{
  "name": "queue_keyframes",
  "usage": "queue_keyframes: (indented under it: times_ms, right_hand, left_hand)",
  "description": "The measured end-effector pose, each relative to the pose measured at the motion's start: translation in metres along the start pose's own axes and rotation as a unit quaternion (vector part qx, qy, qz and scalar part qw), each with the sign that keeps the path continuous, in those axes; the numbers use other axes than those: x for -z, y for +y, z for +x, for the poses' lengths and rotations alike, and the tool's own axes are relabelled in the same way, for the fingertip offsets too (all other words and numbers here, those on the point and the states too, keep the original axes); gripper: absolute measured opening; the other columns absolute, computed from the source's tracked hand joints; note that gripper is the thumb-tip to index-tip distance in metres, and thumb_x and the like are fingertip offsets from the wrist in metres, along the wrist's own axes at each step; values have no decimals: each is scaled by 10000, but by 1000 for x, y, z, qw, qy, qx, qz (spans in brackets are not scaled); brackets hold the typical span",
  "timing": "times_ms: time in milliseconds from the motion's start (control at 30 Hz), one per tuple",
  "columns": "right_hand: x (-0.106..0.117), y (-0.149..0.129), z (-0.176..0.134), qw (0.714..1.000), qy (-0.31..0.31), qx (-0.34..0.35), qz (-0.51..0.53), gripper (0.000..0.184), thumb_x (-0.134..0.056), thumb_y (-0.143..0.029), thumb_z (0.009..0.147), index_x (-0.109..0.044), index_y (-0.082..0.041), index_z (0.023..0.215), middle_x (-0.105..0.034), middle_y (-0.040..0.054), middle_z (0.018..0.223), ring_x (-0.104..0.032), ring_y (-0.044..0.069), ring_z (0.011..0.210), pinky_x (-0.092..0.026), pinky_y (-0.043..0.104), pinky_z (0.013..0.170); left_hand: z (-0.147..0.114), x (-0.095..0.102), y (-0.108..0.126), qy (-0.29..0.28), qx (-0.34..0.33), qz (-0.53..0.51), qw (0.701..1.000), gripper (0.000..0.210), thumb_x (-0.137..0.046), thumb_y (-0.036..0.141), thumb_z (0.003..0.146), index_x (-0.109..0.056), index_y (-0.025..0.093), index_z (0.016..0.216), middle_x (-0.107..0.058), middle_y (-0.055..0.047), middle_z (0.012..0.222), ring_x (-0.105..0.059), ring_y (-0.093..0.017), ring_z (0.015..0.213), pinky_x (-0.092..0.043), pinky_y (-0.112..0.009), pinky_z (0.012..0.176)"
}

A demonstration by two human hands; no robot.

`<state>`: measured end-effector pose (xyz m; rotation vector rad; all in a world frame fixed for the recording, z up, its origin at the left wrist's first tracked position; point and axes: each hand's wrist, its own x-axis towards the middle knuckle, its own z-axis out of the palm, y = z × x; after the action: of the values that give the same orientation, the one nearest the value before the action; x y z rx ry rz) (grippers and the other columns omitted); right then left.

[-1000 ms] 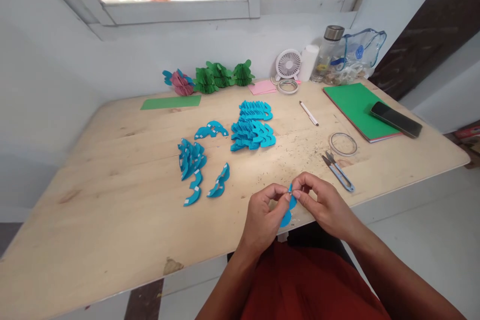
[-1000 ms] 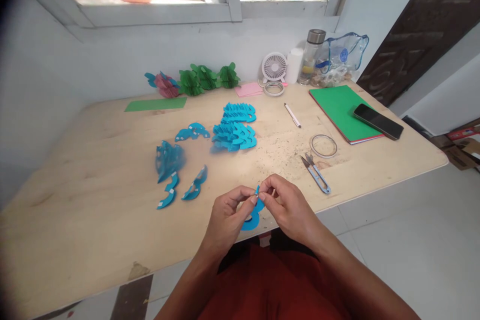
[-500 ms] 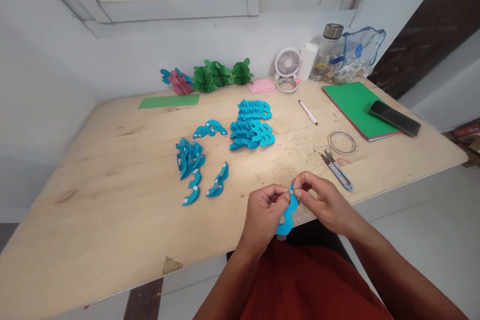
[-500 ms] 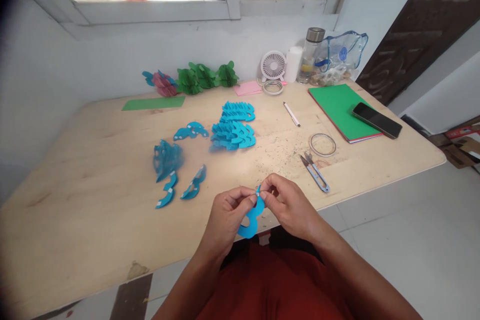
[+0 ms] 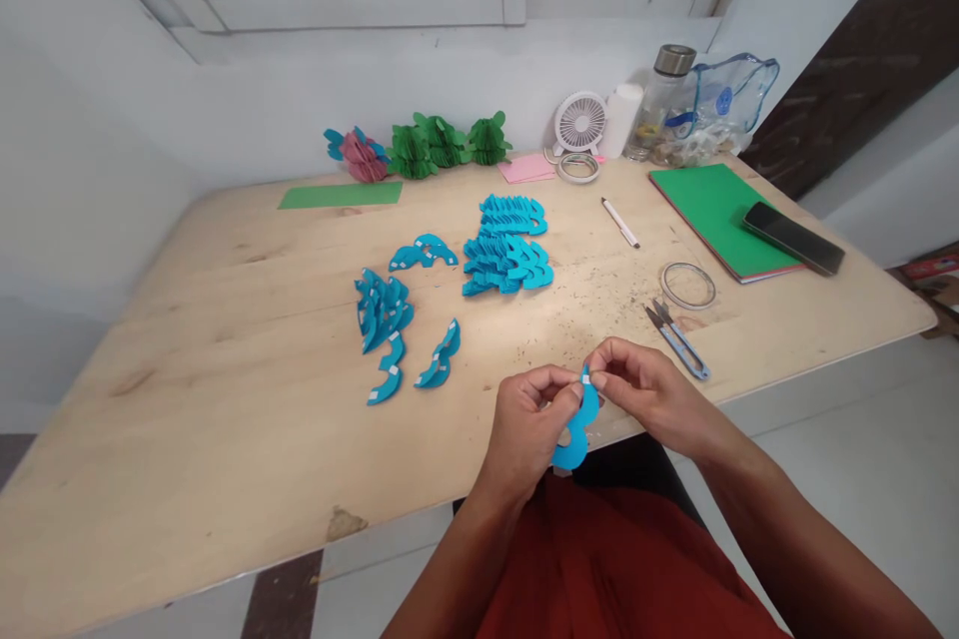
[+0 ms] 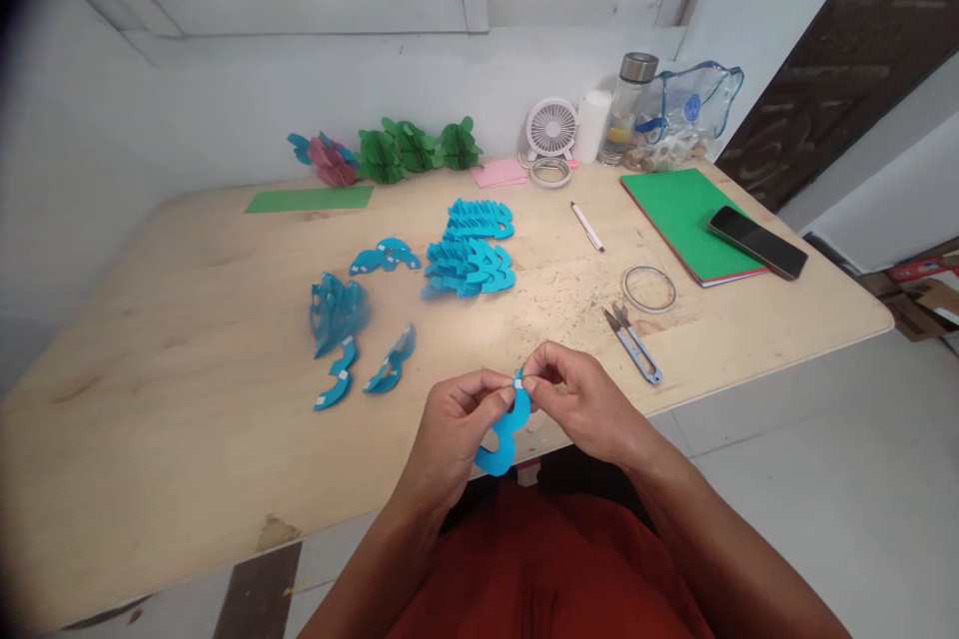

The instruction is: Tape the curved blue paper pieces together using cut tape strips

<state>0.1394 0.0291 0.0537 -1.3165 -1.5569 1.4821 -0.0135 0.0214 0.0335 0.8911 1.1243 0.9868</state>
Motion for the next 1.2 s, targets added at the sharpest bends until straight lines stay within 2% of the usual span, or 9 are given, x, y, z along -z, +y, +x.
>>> queue_keyframes:
  times_ms: [233, 400, 600, 733, 933, 1033, 1200]
  right_hand:
    - [2, 1, 0, 1000, -5, 1, -6, 114, -540, -279, 865, -527, -192, 794, -549, -9, 705, -528, 129, 676, -440, 252, 617]
    - [3, -1, 0, 1000, -7, -5, -3, 124, -541, -282, 858, -521, -193, 774, -528, -17, 698, -505, 126, 661, -416, 249, 609]
    - [4, 0, 0, 1000, -8, 7, -15, 110, -533, -251, 859, -523, -189, 768, -530, -15, 704, -497, 123, 665, -408, 245, 604]
    - [4, 0, -1, 999, 3, 21, -42, 100, -530, -235, 858, -525, -188, 770, -541, -8, 705, -500, 126, 667, -412, 244, 591]
    - [3, -1, -4, 996, 16, 28, -79, 86, -535, -236, 849, -541, -192, 775, -558, -3, 717, -513, 137, 686, -421, 260, 630]
    - [3, -2, -3, 998, 15, 16, -56, 105, -560, -274, 844, -562, -190, 783, -580, 5, 735, -538, 145, 708, -428, 270, 650]
    - [2, -4, 0, 999, 7, -26, 42, 185, -628, -364, 802, -580, -187, 774, -588, 2, 726, -553, 140, 687, -451, 276, 648]
  left_hand:
    - [-1, 0, -4, 7, -11, 22, 1000, 129, -623, 215, 678, -731, 154, 644, -592, -7, 527, -472, -96, 484, -345, -163, 393]
    - [-2, 0, -5, 1, -6, 21, 1000, 130, -632, 234, 690, -728, 150, 667, -583, 0, 538, -441, -81, 467, -324, -151, 371]
    - [-4, 0, -5, -3, -4, 12, 1000, 127, -625, 228, 704, -725, 153, 679, -597, 3, 554, -442, -81, 471, -353, -164, 398]
    - [-4, 0, -2, -7, -10, 10, 1000, 117, -643, 234, 699, -718, 151, 664, -640, -11, 596, -522, -106, 547, -418, -191, 492]
    - [-4, -2, -2, 4, -10, 10, 1000, 126, -660, 245, 693, -692, 150, 616, -630, 3, 556, -512, -100, 508, -402, -198, 480]
    - [-4, -2, -4, 13, -25, 14, 999, 118, -646, 231, 692, -681, 154, 610, -631, 2, 557, -519, -108, 510, -401, -208, 485]
    - [-3, -2, -6, 20, -42, 23, 999, 106, -640, 225, 689, -684, 159, 619, -620, 2, 540, -528, -118, 513, -420, -222, 504]
